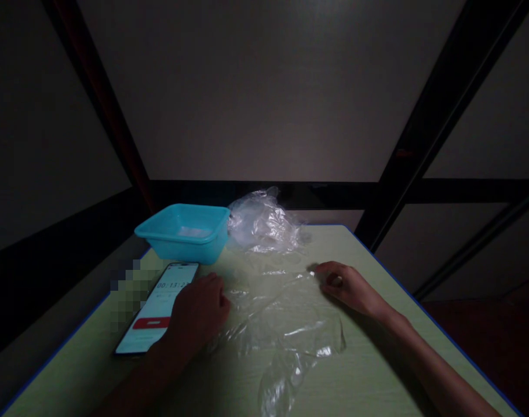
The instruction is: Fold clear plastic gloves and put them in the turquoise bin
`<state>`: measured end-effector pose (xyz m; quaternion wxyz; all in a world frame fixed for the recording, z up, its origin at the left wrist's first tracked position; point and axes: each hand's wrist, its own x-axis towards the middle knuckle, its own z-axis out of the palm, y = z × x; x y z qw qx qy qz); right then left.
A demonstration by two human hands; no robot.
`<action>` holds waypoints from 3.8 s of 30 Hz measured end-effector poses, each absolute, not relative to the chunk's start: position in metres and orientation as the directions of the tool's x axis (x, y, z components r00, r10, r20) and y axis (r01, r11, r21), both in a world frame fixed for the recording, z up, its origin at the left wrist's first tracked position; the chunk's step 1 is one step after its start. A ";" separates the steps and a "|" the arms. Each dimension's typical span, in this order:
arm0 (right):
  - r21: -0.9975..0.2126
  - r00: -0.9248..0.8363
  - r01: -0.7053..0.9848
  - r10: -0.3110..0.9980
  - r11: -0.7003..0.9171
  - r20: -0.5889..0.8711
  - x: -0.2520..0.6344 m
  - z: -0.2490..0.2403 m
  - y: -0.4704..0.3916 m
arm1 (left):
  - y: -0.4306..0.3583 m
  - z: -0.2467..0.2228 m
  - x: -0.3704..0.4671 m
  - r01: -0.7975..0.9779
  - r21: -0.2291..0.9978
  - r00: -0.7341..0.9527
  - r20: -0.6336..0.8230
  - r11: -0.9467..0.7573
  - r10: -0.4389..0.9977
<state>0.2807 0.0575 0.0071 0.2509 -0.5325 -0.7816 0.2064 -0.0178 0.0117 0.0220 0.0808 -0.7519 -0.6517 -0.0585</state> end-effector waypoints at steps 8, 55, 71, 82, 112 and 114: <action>-0.454 -0.440 0.684 0.819 0.572 0.369 0.246 0.003 0.036 | 0.009 -0.011 -0.005 0.889 0.124 0.332 0.487 -0.440 0.808; -0.190 -0.589 0.788 0.807 0.585 0.039 0.227 -0.005 0.025 | 0.010 -0.025 0.013 0.947 0.006 0.319 0.107 -0.322 0.942; -0.311 -0.888 0.400 0.449 0.862 0.102 0.222 0.008 0.012 | 0.015 -0.027 -0.003 0.886 0.189 0.293 0.481 -0.424 0.826; -0.272 -0.899 0.365 0.413 0.890 0.145 0.217 0.002 0.008 | 0.041 -0.027 -0.025 0.889 0.365 0.132 0.371 -0.275 0.919; -0.170 -0.810 0.548 0.570 0.819 0.139 0.213 0.015 0.005 | 0.014 -0.002 -0.004 0.705 0.519 0.319 0.376 -0.483 0.870; -0.164 -0.792 0.569 0.591 0.806 0.154 0.213 0.015 0.006 | 0.013 -0.003 -0.005 0.719 0.479 0.339 0.391 -0.504 0.856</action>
